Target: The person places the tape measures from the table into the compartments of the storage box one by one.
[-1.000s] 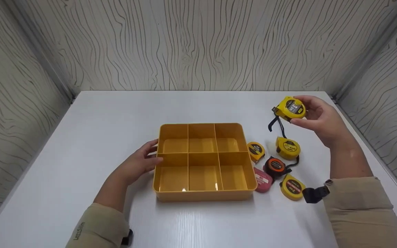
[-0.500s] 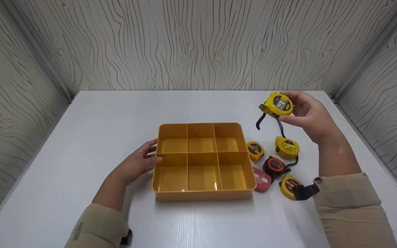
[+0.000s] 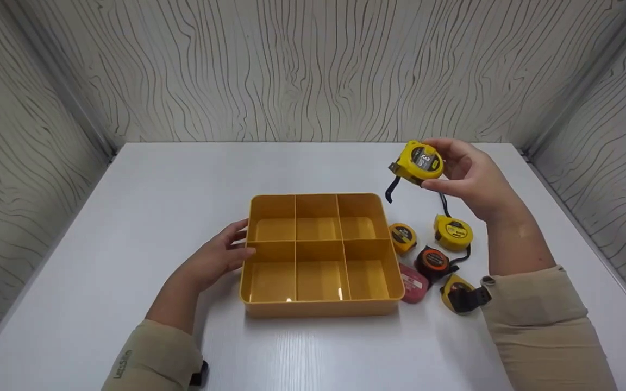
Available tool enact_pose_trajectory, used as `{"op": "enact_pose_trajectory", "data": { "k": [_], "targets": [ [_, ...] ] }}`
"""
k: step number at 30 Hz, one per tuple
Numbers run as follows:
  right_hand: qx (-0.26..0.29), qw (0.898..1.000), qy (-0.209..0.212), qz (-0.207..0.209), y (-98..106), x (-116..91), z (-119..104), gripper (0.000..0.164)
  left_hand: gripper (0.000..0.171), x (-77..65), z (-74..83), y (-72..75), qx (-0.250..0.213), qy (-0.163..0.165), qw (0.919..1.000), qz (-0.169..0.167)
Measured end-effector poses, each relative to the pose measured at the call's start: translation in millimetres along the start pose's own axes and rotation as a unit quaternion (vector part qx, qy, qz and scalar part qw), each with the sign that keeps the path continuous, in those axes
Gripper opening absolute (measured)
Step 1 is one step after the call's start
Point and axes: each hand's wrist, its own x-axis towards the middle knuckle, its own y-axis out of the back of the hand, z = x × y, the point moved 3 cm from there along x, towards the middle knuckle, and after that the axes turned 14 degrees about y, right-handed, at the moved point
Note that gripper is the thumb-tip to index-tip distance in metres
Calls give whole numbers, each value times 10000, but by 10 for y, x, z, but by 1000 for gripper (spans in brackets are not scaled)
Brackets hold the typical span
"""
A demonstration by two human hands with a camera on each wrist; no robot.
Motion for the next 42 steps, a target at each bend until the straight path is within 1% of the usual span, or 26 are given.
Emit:
{"op": "enact_pose_trajectory", "data": {
  "k": [4, 7, 12, 16, 20, 23, 27, 30, 36, 38, 42],
  "targets": [
    [308, 9993, 144, -121, -55, 28, -35, 59, 81, 9, 1, 1, 42, 50, 10000, 5],
    [533, 9983, 175, -180, -93, 40, -33, 59, 76, 92, -56, 23, 63, 39, 9999, 98],
    [633, 9976, 101, -260, -152, 45, 10, 58, 72, 98, -66, 22, 123, 82, 9997, 194],
    [545, 9981, -48, -268, -190, 27, 67, 59, 71, 85, -60, 16, 122, 57, 9998, 149],
    [344, 9988, -203, -272, -226, -6, 158, 60, 74, 91, -61, 12, 159, 104, 9996, 216],
    [272, 9987, -286, -316, -262, -36, 244, 61, 75, 91, -62, 5, 100, 70, 9998, 135],
    [208, 9983, -411, -348, -310, -78, 354, 63, 74, 83, -62, 0, -46, -22, 10000, -52],
    [104, 9980, -511, -364, -344, -109, 430, 65, 73, 95, -69, 7, 3, 8, 10000, -32],
    [-166, 9943, -992, -343, -410, -178, 573, 69, 74, 136, -88, 16, 112, 75, 9999, -12],
    [-168, 9930, -1122, -316, -432, -199, 616, 70, 74, 135, -90, 16, 95, 66, 9999, -33],
    [-65, 9931, -1107, -379, -476, -221, 698, 69, 74, 117, -85, 14, 18, 11, 10000, -71]
  ]
}}
